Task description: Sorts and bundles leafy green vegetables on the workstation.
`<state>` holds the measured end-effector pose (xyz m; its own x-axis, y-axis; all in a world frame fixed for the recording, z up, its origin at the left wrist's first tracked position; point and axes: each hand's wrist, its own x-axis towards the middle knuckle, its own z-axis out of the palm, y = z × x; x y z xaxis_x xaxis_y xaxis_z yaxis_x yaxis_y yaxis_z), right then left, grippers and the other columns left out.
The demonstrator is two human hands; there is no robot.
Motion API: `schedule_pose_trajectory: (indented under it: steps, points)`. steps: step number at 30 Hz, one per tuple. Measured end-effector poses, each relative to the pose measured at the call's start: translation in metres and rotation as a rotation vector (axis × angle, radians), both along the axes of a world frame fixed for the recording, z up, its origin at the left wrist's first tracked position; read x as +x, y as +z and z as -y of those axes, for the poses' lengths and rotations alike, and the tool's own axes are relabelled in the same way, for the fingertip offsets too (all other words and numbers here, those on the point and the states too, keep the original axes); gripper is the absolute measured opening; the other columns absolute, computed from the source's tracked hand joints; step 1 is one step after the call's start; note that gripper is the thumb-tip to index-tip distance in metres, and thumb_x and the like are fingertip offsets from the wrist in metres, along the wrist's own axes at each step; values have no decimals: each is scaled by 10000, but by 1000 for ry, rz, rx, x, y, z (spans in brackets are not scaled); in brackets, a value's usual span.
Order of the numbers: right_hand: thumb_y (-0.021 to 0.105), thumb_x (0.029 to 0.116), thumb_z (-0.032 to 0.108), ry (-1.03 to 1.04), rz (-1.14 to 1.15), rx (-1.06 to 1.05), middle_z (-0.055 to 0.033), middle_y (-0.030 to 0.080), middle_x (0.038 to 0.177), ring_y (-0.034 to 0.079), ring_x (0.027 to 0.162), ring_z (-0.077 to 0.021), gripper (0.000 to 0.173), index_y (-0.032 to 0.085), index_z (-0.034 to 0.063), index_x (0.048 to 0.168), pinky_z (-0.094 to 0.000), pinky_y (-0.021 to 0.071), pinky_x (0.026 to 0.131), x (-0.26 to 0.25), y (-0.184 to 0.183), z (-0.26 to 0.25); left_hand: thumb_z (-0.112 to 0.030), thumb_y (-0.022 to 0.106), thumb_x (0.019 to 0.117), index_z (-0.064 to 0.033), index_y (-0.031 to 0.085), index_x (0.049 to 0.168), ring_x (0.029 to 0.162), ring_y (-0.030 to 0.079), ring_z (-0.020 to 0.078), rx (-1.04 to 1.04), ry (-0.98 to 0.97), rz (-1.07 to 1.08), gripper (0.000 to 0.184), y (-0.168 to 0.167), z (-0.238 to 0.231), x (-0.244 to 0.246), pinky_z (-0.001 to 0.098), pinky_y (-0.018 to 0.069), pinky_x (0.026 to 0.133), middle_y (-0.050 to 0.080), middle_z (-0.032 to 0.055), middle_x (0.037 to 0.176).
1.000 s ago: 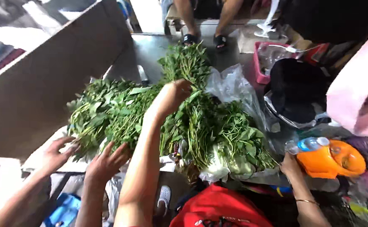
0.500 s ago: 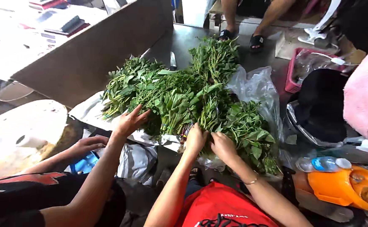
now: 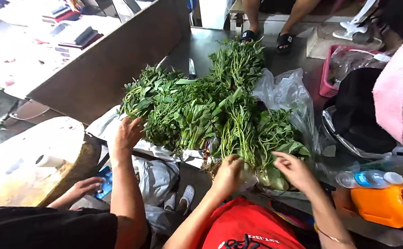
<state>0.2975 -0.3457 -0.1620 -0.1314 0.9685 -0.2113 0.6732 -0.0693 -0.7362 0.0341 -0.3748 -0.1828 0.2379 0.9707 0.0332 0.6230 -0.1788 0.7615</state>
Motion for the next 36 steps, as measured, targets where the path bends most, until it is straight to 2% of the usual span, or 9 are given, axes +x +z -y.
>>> schedule_pose_trajectory:
  steps: [4, 6, 9, 12, 18, 21, 26, 31, 36]
  points:
    - [583, 1023, 137, -394, 396, -43, -350, 621, 1243, 610, 1157, -517, 354, 615, -59, 1316, -679, 463, 993, 96, -35, 55, -188, 563, 1030, 25, 611, 1342, 1329, 531, 384, -121, 282, -152, 381, 6, -30, -29, 496, 430, 1126, 568, 251, 1394]
    - [668, 980, 176, -453, 531, -213, -395, 515, 1380, 515, 1270, -576, 531, 519, -42, 1441, -721, 407, 1040, 123, -72, 73, -274, 578, 1034, 21, 557, 1406, 1374, 491, 389, -212, 271, -226, 475, 8, -50, -28, 495, 393, 1155, 545, 257, 1426]
    - [700, 928, 74, -511, 557, -230, -403, 456, 1441, 474, 1304, -600, 651, 435, -8, 1517, -729, 391, 1053, 124, -103, 84, -264, 600, 1027, 29, 477, 1456, 1323, 547, 376, -310, 224, -177, 534, 11, -73, -20, 503, 430, 1124, 563, 267, 1394]
    - [677, 956, 102, -528, 531, -117, -406, 456, 1438, 448, 1321, -602, 527, 535, -22, 1448, -737, 352, 1075, 102, -77, 82, -208, 627, 1010, 26, 507, 1421, 1273, 579, 371, -248, 193, -91, 487, 18, -82, -11, 505, 455, 1095, 587, 257, 1350]
    - [520, 1047, 138, -115, 237, 207, -225, 656, 1260, 649, 1160, -369, 316, 691, 18, 1283, -538, 523, 1007, -36, 7, 25, -105, 646, 948, 1, 565, 1414, 1255, 535, 454, 34, 247, -242, 484, 10, -76, -2, 586, 470, 1015, 534, 285, 1377]
    - [573, 1051, 290, 2, 193, -53, -196, 678, 1225, 668, 1123, -322, 388, 672, 5, 1295, -494, 511, 1020, -81, 8, -10, -152, 493, 1058, -7, 574, 1383, 1203, 632, 361, -232, 109, -208, 365, 22, -70, 4, 508, 501, 1040, 633, 233, 1291]
    - [634, 1013, 227, -23, 49, -259, -202, 687, 1135, 673, 1045, -292, 354, 642, -21, 1265, -458, 521, 962, -94, 1, -31, -209, 508, 1074, 30, 543, 1408, 1195, 649, 325, -399, 67, 3, 412, 11, -71, 0, 485, 484, 1065, 661, 227, 1272]
    - [661, 987, 188, -86, -155, -133, -131, 676, 1006, 634, 867, -177, 237, 696, -11, 1110, -361, 528, 818, -84, 9, -36, -149, 572, 1041, 41, 571, 1344, 972, 698, 186, -508, 139, 445, 357, 13, -73, -6, 366, 568, 890, 697, 161, 1141]
    - [667, 979, 116, -83, -336, -246, -46, 669, 833, 602, 641, -70, 174, 653, -14, 1094, -228, 506, 597, -81, 21, -45, -132, 633, 1009, 48, 458, 1398, 868, 717, 209, -578, 179, 779, 463, 21, -72, 2, 381, 618, 799, 688, 171, 1061]
